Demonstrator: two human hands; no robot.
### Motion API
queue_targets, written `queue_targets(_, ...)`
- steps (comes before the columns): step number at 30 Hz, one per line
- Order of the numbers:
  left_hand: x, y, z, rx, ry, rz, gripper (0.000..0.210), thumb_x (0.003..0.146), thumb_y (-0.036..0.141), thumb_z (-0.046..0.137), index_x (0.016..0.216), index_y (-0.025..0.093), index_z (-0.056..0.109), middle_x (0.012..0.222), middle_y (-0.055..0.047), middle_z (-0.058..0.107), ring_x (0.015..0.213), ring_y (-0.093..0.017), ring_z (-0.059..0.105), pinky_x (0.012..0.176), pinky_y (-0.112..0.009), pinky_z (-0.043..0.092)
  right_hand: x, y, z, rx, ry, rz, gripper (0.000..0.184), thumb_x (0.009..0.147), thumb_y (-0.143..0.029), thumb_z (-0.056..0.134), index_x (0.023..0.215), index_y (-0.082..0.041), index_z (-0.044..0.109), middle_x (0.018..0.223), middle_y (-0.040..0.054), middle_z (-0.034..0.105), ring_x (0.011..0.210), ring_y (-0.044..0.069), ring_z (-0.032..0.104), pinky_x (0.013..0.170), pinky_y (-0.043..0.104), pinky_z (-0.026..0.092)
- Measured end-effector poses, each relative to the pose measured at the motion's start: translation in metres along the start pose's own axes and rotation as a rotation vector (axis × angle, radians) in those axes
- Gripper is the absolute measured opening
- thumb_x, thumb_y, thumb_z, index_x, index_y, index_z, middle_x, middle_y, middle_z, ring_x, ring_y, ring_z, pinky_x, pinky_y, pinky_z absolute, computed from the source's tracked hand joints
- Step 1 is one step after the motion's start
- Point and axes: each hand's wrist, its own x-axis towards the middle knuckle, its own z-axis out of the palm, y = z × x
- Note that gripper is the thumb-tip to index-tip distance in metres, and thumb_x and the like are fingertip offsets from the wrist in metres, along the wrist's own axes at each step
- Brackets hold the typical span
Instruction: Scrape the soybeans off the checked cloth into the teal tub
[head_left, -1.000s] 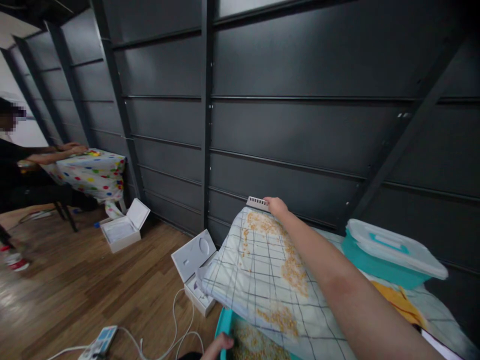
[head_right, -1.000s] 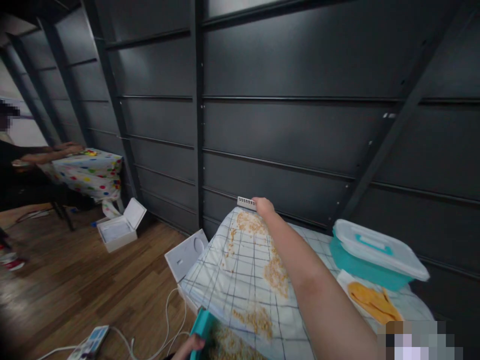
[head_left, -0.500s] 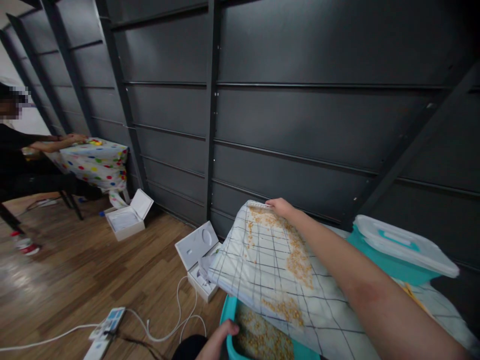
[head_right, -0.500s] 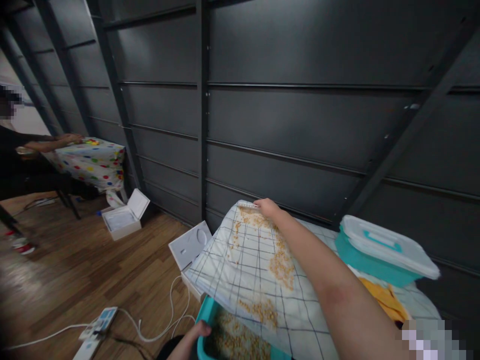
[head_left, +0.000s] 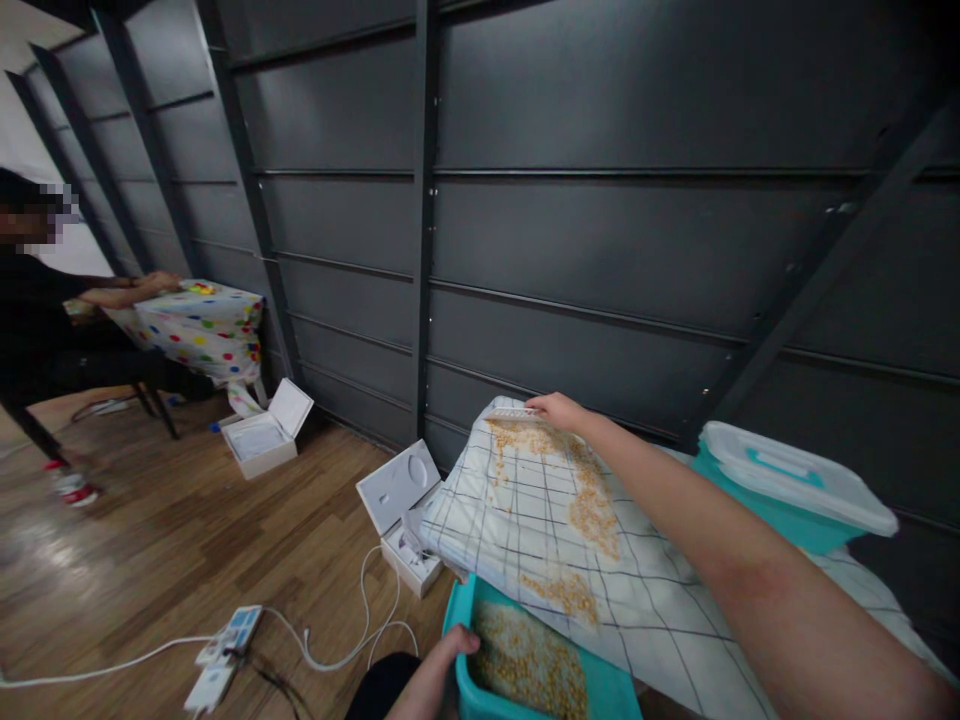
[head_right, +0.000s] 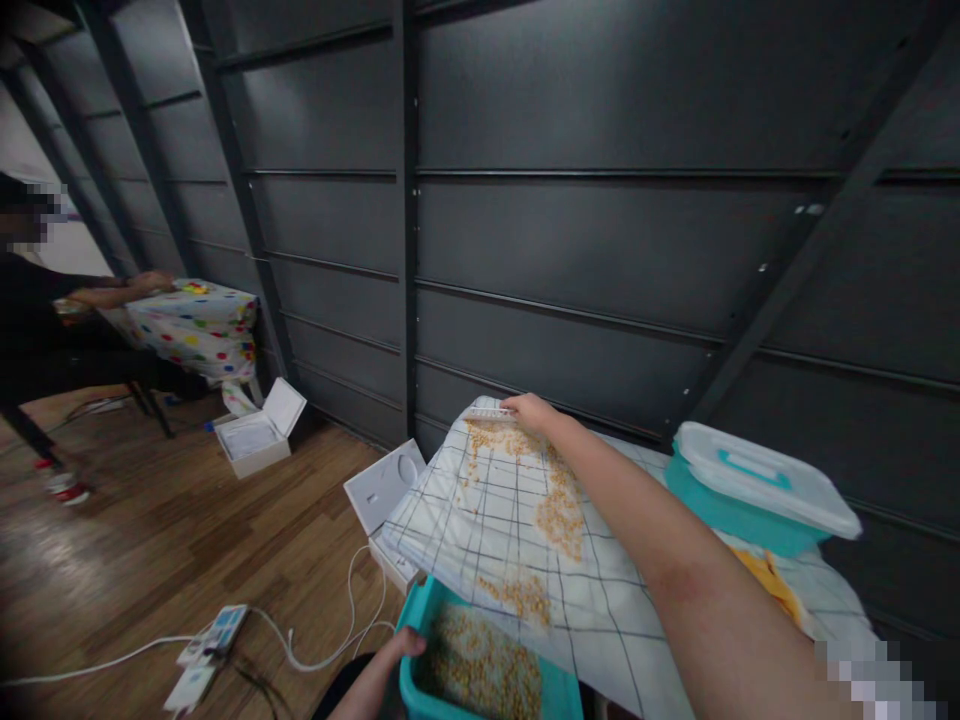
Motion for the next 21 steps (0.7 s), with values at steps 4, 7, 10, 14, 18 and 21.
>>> queue_targets(4, 0.0001, -0.0005, -0.0002, 0.011, 0.016, 0.04, 0.053, 0.071, 0.034, 0.064, 0.119, 0.015, 0.052, 0.084, -0.01, 0.073, 0.082, -0.033, 0.071, 0.077, -0.046, 0.054, 0.0015, 0.0021, 0.0, 0.014, -0.006, -0.002, 0.037, 0.085, -0.013, 0.051, 0.118, -0.017, 0.068, 0.119, 0.0084, 0.069, 0.108, 0.022, 0.062, 0.092, 0.027, 0.043)
queue_targets(7, 0.0004, -0.0006, -0.001, 0.022, 0.028, 0.04, 0.053, 0.071, 0.034, 0.063, 0.119, 0.014, 0.053, 0.083, -0.01, 0.073, 0.083, -0.033, 0.07, 0.078, -0.046, 0.054, 0.0013, 0.0023, -0.0008, 0.025, -0.019, -0.01, 0.036, 0.084, -0.014, 0.051, 0.115, -0.019, 0.069, 0.117, 0.007, 0.07, 0.105, 0.021, 0.063, 0.089, 0.026, 0.043)
queue_targets(10, 0.0008, -0.0003, -0.0011, 0.032, 0.033, 0.036, 0.054, 0.07, 0.034, 0.064, 0.119, 0.014, 0.054, 0.083, -0.01, 0.072, 0.083, -0.033, 0.07, 0.079, -0.047, 0.053, 0.0, 0.0023, -0.0017, 0.033, -0.029, -0.017, 0.035, 0.082, -0.013, 0.052, 0.112, -0.018, 0.069, 0.112, 0.0066, 0.071, 0.101, 0.021, 0.064, 0.086, 0.025, 0.044)
queue_targets(14, 0.0023, -0.0001, -0.0017, 0.052, 0.08, 0.067, 0.052, 0.071, 0.033, 0.063, 0.118, 0.013, 0.053, 0.083, -0.01, 0.072, 0.083, -0.033, 0.07, 0.079, -0.046, 0.054, -0.0012, 0.0034, -0.0027, 0.028, -0.034, -0.039, 0.032, 0.08, -0.012, 0.053, 0.107, -0.017, 0.071, 0.108, 0.0071, 0.072, 0.097, 0.02, 0.064, 0.083, 0.024, 0.044)
queue_targets(18, 0.0046, -0.0015, -0.0032, 0.033, 0.071, 0.079, 0.052, 0.073, 0.033, 0.062, 0.12, 0.013, 0.051, 0.083, -0.009, 0.072, 0.084, -0.032, 0.07, 0.078, -0.044, 0.054, -0.0016, 0.0051, -0.0027, 0.019, -0.036, -0.052, 0.03, 0.08, -0.012, 0.053, 0.102, -0.018, 0.072, 0.102, 0.0058, 0.073, 0.091, 0.019, 0.065, 0.077, 0.023, 0.043)
queue_targets(21, 0.0073, -0.0025, -0.0051, 0.033, 0.058, 0.096, 0.052, 0.073, 0.033, 0.062, 0.121, 0.014, 0.05, 0.083, -0.009, 0.072, 0.084, -0.032, 0.07, 0.077, -0.043, 0.054, -0.0022, 0.0058, -0.0019, 0.017, -0.021, -0.027, 0.029, 0.078, -0.01, 0.054, 0.098, -0.019, 0.073, 0.097, 0.0035, 0.074, 0.087, 0.017, 0.065, 0.075, 0.022, 0.043)
